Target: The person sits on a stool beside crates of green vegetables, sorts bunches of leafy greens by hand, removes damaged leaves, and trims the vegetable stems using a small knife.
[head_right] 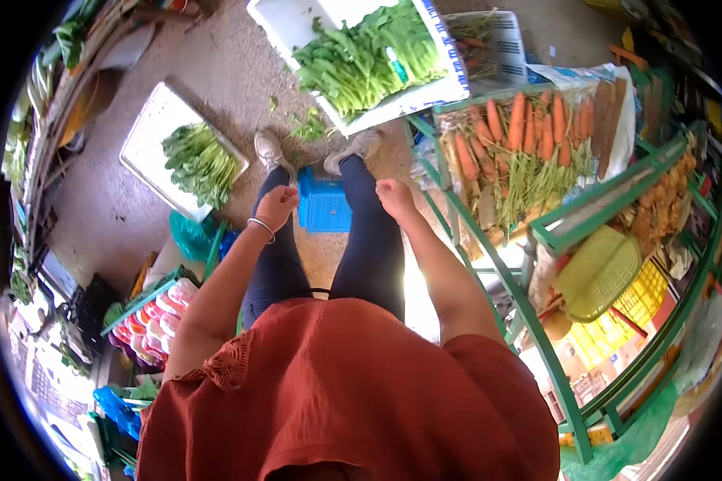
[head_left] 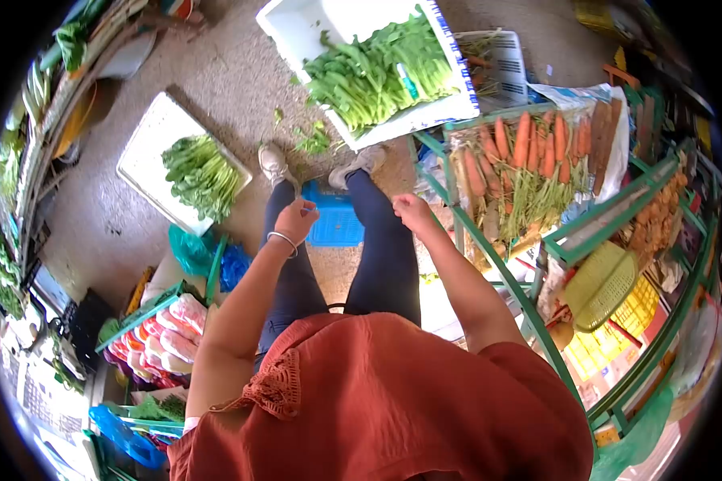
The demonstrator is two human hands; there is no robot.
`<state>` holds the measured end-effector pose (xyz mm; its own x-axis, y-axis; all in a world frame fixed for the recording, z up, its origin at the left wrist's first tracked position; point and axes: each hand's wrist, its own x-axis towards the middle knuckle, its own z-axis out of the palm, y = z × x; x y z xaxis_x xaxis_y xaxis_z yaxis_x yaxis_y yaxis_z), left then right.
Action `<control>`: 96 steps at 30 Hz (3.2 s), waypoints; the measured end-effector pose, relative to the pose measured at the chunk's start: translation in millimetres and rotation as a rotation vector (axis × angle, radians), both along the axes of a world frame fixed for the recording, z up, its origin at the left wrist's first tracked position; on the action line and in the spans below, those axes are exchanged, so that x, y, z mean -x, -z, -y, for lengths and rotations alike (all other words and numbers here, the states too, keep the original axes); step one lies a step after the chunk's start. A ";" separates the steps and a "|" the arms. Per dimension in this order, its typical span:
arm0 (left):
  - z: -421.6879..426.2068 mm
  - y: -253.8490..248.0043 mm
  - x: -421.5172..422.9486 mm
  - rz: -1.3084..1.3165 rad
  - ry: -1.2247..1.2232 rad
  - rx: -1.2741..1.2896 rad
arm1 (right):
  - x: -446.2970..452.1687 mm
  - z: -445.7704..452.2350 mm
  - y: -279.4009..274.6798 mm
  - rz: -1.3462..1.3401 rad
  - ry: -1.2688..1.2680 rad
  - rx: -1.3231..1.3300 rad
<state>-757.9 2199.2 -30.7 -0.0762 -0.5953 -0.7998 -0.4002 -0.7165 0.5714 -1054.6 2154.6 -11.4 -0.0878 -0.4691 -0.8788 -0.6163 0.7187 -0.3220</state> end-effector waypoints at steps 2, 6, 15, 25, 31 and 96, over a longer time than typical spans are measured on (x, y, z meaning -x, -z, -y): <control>2.1 9.9 -17.7 0.010 -0.013 -0.021 | -27.3 7.1 14.1 0.059 -0.032 -0.005; 23.4 49.3 -39.7 0.041 -0.046 0.011 | -63.1 24.0 80.3 0.192 -0.105 0.053; 83.4 181.0 -23.6 -0.092 -0.254 0.175 | -71.5 65.9 197.8 0.296 -0.386 0.103; 102.0 128.9 -11.9 0.244 0.518 0.634 | -43.4 112.9 151.7 0.215 -0.945 0.438; 47.7 116.9 -2.6 0.662 0.701 0.679 | -28.2 102.3 125.2 -0.139 -0.771 0.836; 124.1 294.3 90.6 -0.624 -0.581 0.098 | -71.5 85.8 342.8 -0.012 0.452 0.675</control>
<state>-848.4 2075.1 -325.0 -0.1470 -0.7402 -0.6561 0.4228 -0.6467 0.6348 -983.1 2068.8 -354.2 -0.4031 -0.8146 -0.4170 -0.3191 0.5522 -0.7702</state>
